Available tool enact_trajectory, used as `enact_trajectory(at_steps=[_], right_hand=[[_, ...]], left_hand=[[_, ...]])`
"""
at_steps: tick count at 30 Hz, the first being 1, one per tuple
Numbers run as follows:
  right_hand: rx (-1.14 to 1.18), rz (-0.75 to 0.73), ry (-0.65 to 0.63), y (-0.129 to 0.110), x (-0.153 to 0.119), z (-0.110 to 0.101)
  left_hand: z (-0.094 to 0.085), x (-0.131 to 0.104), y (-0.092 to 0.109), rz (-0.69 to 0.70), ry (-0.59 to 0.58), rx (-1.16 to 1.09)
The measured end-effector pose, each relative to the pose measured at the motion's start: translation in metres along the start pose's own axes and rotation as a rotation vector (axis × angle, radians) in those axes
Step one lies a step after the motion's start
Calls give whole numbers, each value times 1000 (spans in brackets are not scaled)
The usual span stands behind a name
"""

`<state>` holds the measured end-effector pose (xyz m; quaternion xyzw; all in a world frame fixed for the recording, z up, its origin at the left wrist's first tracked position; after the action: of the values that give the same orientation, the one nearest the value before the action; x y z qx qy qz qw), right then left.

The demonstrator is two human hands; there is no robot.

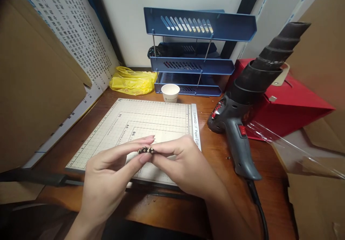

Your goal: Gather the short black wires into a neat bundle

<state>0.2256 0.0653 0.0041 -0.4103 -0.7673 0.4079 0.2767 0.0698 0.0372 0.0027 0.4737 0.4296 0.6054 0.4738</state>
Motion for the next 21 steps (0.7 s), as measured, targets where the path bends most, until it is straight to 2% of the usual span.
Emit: enact_trajectory(at_steps=[2, 5, 8, 11, 16, 21], right_hand=[[30, 41, -20, 1, 0, 1], [100, 116, -51, 3, 1, 2], [194, 162, -84, 3, 2, 1], [278, 192, -142, 3, 2, 1], [308, 198, -210, 3, 5, 7], [299, 185, -183, -2, 7, 10]], left_hand=[[1, -1, 1, -57, -3, -21], [0, -1, 2, -92, -72, -20], [-3, 2, 2, -5, -159, 80], [-7, 7, 1, 47, -187, 156], [-4, 14, -1, -80, -243, 65], [0, 16, -6, -82, -191, 11]])
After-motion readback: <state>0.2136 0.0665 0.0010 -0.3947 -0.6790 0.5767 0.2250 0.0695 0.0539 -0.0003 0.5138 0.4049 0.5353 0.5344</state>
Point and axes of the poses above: each hand's wrist, its own x-axis towards the middle knuckle, its own z-axis out of the palm, y = z × x, the point moved 2 cm from there along x, towards the middle knuckle, and after that the axes turned 13 degrees about -x, right-handed, at the moved point
